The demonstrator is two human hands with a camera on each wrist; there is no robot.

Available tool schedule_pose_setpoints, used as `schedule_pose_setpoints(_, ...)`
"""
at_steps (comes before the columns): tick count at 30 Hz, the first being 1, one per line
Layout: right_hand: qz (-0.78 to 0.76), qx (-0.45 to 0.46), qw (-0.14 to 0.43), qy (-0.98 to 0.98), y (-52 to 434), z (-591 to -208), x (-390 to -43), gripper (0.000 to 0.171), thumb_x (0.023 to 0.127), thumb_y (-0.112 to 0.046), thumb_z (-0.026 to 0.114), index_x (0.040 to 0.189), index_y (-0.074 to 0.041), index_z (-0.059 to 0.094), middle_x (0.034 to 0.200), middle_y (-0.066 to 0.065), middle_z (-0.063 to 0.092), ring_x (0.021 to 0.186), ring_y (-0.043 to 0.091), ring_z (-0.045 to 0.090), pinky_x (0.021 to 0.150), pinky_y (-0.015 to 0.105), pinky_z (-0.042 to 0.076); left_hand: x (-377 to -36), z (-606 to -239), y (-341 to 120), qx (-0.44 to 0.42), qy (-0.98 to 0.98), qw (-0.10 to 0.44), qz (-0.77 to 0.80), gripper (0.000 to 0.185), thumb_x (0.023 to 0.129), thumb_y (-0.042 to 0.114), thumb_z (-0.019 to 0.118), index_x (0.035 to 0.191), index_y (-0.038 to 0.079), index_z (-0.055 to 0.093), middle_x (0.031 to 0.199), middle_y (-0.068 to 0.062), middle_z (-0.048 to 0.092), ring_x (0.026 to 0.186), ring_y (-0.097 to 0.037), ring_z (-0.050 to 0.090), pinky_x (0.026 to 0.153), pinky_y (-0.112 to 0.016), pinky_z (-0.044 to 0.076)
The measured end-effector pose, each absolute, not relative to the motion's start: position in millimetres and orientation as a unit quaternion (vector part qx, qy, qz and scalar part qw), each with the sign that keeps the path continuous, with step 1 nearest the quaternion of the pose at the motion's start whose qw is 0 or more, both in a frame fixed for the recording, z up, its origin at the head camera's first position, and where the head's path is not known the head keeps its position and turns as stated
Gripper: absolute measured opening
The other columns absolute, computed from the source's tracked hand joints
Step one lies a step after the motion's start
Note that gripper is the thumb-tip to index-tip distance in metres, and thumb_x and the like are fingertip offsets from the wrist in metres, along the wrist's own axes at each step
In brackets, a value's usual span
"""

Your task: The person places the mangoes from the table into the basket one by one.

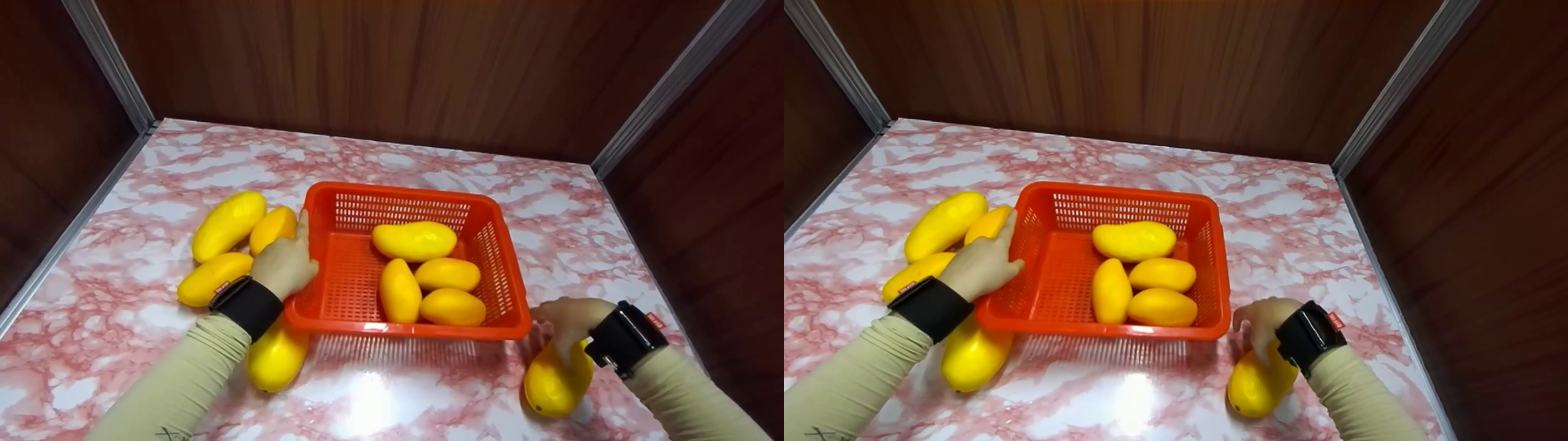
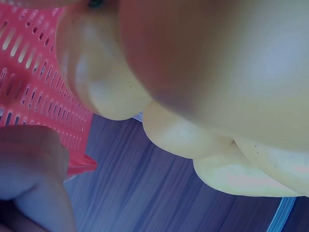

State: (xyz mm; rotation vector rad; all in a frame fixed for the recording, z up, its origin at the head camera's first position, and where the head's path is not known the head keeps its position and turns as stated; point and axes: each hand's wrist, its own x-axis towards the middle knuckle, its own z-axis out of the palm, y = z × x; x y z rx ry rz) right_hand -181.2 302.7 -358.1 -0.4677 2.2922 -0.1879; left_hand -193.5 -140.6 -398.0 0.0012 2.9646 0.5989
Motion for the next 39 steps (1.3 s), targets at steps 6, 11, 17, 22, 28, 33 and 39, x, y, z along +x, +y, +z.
schedule_pose_setpoints(6,-0.061,-0.161,0.406,0.898,304,-360,-178,0.079,0.049,0.005,0.083,0.123,-0.017,0.065,0.12,0.007,0.064,0.1,0.025,0.054,0.082,0.042,0.05,-194,-397,-141,-0.005,0.978,0.064,0.196,0.09,0.09,0.02,0.055,0.159,0.004,-0.001,0.062,-0.006,0.053,0.054,-0.025,0.055,0.052,-0.035,0.041)
schedule_pose_setpoints(11,-0.07,-0.157,0.424,0.889,304,-364,-177,0.077,0.049,0.005,0.082,0.122,-0.015,0.066,0.121,0.004,0.063,0.102,0.022,0.053,0.092,0.046,0.046,-195,-398,-140,-0.005,0.978,0.068,0.195,0.091,0.091,0.022,0.055,0.159,0.005,-0.003,0.063,-0.007,0.054,0.054,-0.024,0.056,0.051,-0.034,0.041)
schedule_pose_setpoints(17,-0.078,-0.163,0.439,0.88,307,-364,-181,0.075,0.051,0.004,0.083,0.122,-0.012,0.065,0.118,0.006,0.063,0.101,0.023,0.053,0.093,0.047,0.045,-195,-398,-140,-0.007,0.978,0.07,0.195,0.091,0.09,0.021,0.055,0.159,0.006,-0.004,0.063,-0.007,0.053,0.054,-0.024,0.055,0.051,-0.034,0.04)
schedule_pose_setpoints(22,-0.08,-0.178,0.443,0.875,315,-362,-185,0.058,0.059,-0.007,0.087,0.112,-0.012,0.065,0.116,0.01,0.061,0.102,0.027,0.053,0.094,0.052,0.043,-195,-397,-140,-0.006,0.978,0.073,0.197,0.091,0.091,0.022,0.055,0.159,0.005,-0.005,0.064,-0.008,0.054,0.054,-0.024,0.056,0.052,-0.034,0.041)
schedule_pose_setpoints(28,-0.108,-0.168,0.445,0.873,327,-363,-184,0.054,0.066,-0.014,0.087,0.115,-0.014,0.065,0.119,0.011,0.06,0.107,0.028,0.051,0.095,0.052,0.041,-194,-396,-141,-0.01,0.977,0.076,0.198,0.092,0.091,0.022,0.055,0.159,0.006,-0.005,0.064,-0.008,0.055,0.055,-0.024,0.056,0.052,-0.034,0.041)
schedule_pose_setpoints(33,-0.138,-0.183,0.449,0.864,335,-367,-183,0.055,0.071,-0.018,0.085,0.122,-0.014,0.065,0.117,0.006,0.06,0.11,0.026,0.049,0.097,0.052,0.036,-194,-396,-140,-0.008,0.977,0.073,0.2,0.092,0.09,0.021,0.055,0.159,0.006,-0.004,0.064,-0.007,0.054,0.054,-0.025,0.056,0.051,-0.033,0.04)
schedule_pose_setpoints(39,-0.177,-0.205,0.438,0.857,343,-372,-180,0.043,0.083,-0.026,0.076,0.124,-0.015,0.067,0.133,0.015,0.059,0.123,0.039,0.048,0.103,0.07,0.03,-195,-397,-140,-0.01,0.976,0.075,0.202,0.092,0.09,0.021,0.054,0.159,0.007,-0.005,0.064,-0.008,0.054,0.054,-0.025,0.056,0.051,-0.034,0.04)
